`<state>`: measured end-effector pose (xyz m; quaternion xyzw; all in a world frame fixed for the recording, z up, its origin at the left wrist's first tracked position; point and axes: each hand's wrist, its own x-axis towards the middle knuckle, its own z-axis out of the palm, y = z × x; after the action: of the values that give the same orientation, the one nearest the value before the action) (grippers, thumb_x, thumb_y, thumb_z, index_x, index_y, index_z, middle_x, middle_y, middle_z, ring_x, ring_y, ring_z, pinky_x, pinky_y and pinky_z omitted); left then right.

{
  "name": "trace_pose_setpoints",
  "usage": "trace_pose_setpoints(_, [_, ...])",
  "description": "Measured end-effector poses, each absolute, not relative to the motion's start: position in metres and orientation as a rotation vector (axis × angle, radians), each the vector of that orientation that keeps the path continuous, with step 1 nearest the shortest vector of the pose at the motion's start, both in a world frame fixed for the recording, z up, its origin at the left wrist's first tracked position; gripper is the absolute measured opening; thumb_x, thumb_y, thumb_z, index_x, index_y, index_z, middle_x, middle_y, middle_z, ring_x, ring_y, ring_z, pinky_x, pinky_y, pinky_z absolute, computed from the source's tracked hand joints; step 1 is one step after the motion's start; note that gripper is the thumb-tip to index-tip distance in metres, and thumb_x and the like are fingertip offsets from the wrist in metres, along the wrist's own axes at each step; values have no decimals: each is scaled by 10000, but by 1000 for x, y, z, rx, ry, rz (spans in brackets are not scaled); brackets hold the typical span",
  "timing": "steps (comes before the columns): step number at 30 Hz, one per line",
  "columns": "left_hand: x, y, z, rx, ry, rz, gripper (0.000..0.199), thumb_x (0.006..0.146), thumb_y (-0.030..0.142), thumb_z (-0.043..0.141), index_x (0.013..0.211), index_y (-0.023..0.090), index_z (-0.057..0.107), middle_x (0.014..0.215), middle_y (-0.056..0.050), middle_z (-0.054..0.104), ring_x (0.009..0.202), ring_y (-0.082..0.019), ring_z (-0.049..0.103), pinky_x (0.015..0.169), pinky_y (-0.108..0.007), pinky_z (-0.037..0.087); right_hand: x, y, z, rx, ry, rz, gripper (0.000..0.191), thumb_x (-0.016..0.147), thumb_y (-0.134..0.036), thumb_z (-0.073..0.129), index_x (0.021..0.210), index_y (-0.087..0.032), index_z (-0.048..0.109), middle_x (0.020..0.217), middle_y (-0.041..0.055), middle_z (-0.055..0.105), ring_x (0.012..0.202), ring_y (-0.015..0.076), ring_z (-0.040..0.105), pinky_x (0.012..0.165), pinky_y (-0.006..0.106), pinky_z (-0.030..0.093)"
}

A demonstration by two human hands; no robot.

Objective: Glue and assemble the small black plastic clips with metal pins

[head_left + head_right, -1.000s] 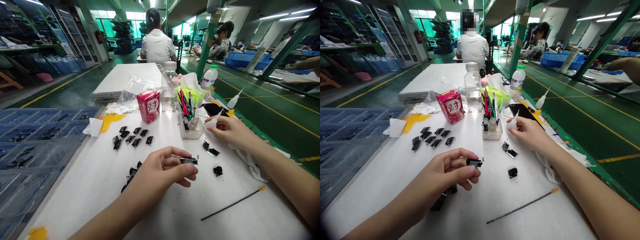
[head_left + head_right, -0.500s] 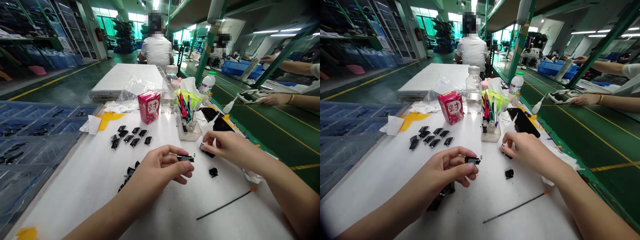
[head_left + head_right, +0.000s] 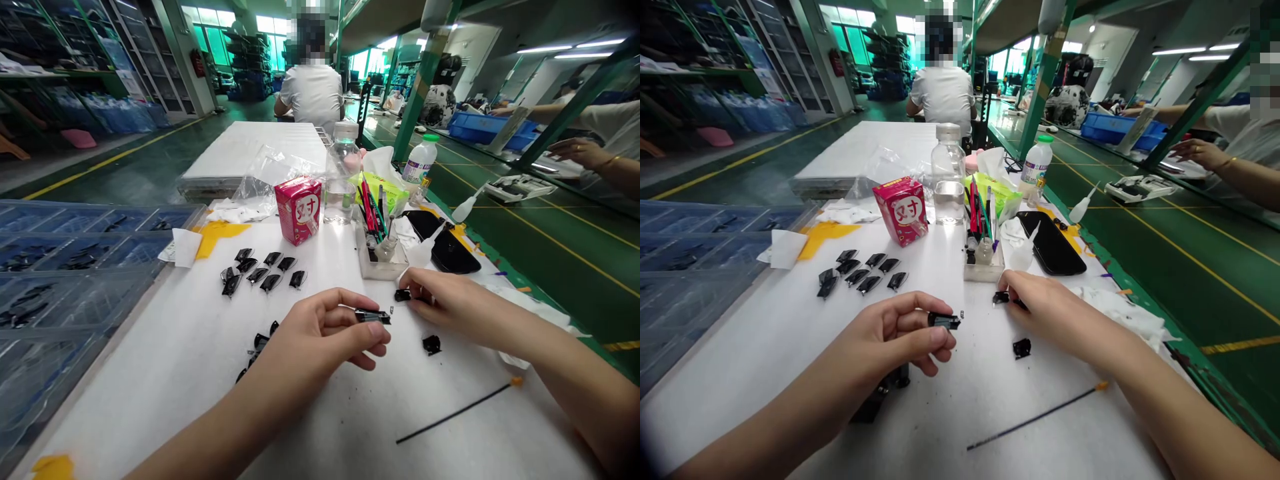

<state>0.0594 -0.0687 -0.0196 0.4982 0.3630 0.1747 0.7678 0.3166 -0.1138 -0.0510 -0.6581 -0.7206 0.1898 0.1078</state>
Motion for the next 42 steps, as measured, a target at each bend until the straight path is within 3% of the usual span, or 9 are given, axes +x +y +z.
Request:
trace_pose_setpoints(10, [60, -68, -18, 1082, 772, 408, 269, 831, 313, 830, 1015, 181, 685, 746, 20, 738, 760, -126, 676, 666, -207, 534, 281, -114, -48, -1748, -2056, 821, 92, 930, -209, 489, 871, -233, 556, 777, 3, 644, 660, 165, 570, 577, 265, 419])
trace_pose_setpoints(18, [59, -67, -18, 1080, 773, 409, 300, 811, 355, 849, 1007, 194, 689, 751, 22, 742, 757, -132, 675, 669, -216, 530, 297, -115, -45, -1766, -2064, 977, 160, 943, -285, 553, 1089, -238, 599, 758, -13, 620, 669, 173, 554, 579, 268, 405])
trace_pose_setpoints(21, [59, -68, -17, 1085, 786, 400, 309, 811, 356, 849, 1008, 187, 681, 752, 21, 742, 761, -132, 675, 673, -217, 532, 302, -118, -41, -1753, -2108, 1064, 56, 933, -235, 561, 960, -240, 610, 752, -16, 608, 665, 160, 532, 582, 263, 394])
trace_pose_setpoints(24, [59, -68, -17, 1084, 792, 416, 289, 823, 341, 837, 1007, 185, 677, 752, 18, 743, 758, -134, 675, 665, -218, 526, 302, -118, -38, -1748, -2114, 1114, 78, 916, -201, 565, 859, -228, 612, 719, -16, 588, 638, 149, 505, 557, 258, 377])
trace_pose_setpoints(28, [61, -67, -16, 1071, 789, 433, 288, 803, 330, 850, 983, 185, 679, 740, 12, 739, 757, -153, 684, 655, -233, 519, 294, -116, -36, -1742, -2058, 1112, 111, 921, -245, 569, 821, -219, 610, 655, -22, 561, 577, 143, 482, 507, 261, 345])
trace_pose_setpoints(32, [61, -66, -18, 1079, 764, 461, 268, 819, 305, 841, 989, 179, 678, 730, 19, 737, 730, -133, 667, 647, -221, 510, 273, -112, -45, -1704, -1947, 987, 147, 960, -326, 542, 864, -224, 586, 725, -7, 607, 634, 159, 526, 544, 273, 375])
trace_pose_setpoints(37, [57, -65, -21, 1113, 796, 477, 241, 868, 314, 800, 1036, 196, 674, 753, 41, 745, 786, -126, 689, 777, -245, 494, 264, -108, -54, -1688, -1915, 889, 110, 945, -315, 576, 882, -228, 559, 703, -20, 594, 636, 163, 535, 551, 273, 357])
trace_pose_setpoints(42, [56, -63, -20, 1198, 876, 481, 270, 871, 365, 795, 1049, 204, 673, 806, 34, 772, 902, -155, 694, 874, -265, 444, 281, -108, -49, -1694, -1958, 830, 180, 979, -385, 525, 976, -228, 614, 771, 7, 639, 685, 182, 570, 600, 289, 414])
